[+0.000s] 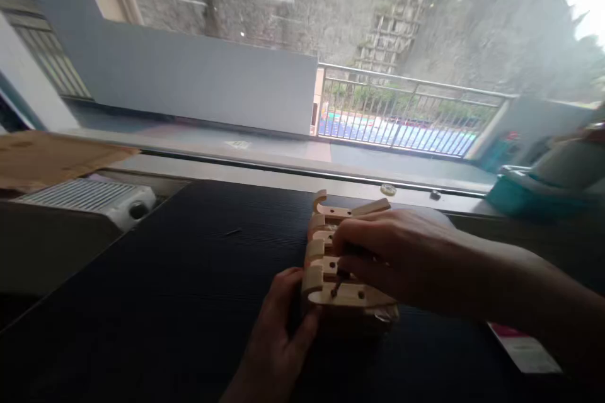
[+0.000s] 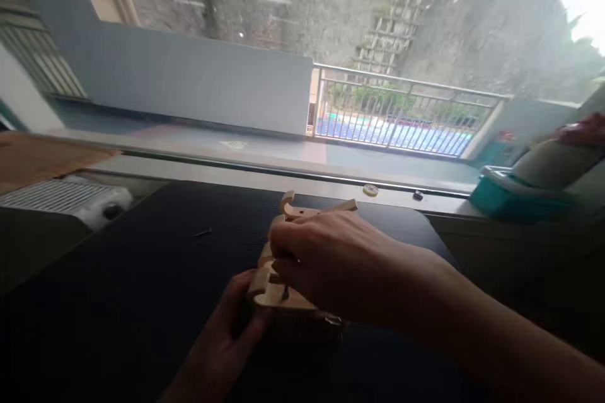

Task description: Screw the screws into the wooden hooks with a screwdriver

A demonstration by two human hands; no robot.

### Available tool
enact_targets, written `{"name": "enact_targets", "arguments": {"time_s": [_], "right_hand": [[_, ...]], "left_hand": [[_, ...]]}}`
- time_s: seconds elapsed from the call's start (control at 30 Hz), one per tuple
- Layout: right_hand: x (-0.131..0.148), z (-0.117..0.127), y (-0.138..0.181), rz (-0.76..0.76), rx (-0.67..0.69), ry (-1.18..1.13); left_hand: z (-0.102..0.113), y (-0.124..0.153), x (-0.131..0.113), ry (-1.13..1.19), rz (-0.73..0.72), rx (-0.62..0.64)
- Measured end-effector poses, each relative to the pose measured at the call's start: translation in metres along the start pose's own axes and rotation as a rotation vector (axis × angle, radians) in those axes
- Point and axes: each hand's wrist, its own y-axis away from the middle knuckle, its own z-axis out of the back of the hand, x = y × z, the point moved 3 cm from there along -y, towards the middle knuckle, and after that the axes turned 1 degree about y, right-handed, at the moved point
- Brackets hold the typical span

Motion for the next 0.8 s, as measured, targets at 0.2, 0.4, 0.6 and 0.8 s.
{"name": "enact_targets", "arguments": {"time_s": [0.2, 0.4, 0.6, 0.8], "right_hand": [[0.002, -0.008, -0.005, -0.029, -0.037, 0.001], [0.004, -0.01, -0.004, -0.317, -0.107, 0.001], [0.007, 0.007, -0.001, -0.269, -0.024, 0.056], [0.006, 0.012, 0.004, -0.118, 0.049, -0.029]], "left_hand": [[0.001, 0.003, -0.003, -0.012, -0.037, -0.007], [0.002, 0.001, -0.001, -0.026, -0.054, -0.023], [0.002, 0.0, 0.0, -0.029, -0.046, -0.032], [0.002, 0.001, -0.001, -0.045, -0.029, -0.044]]}}
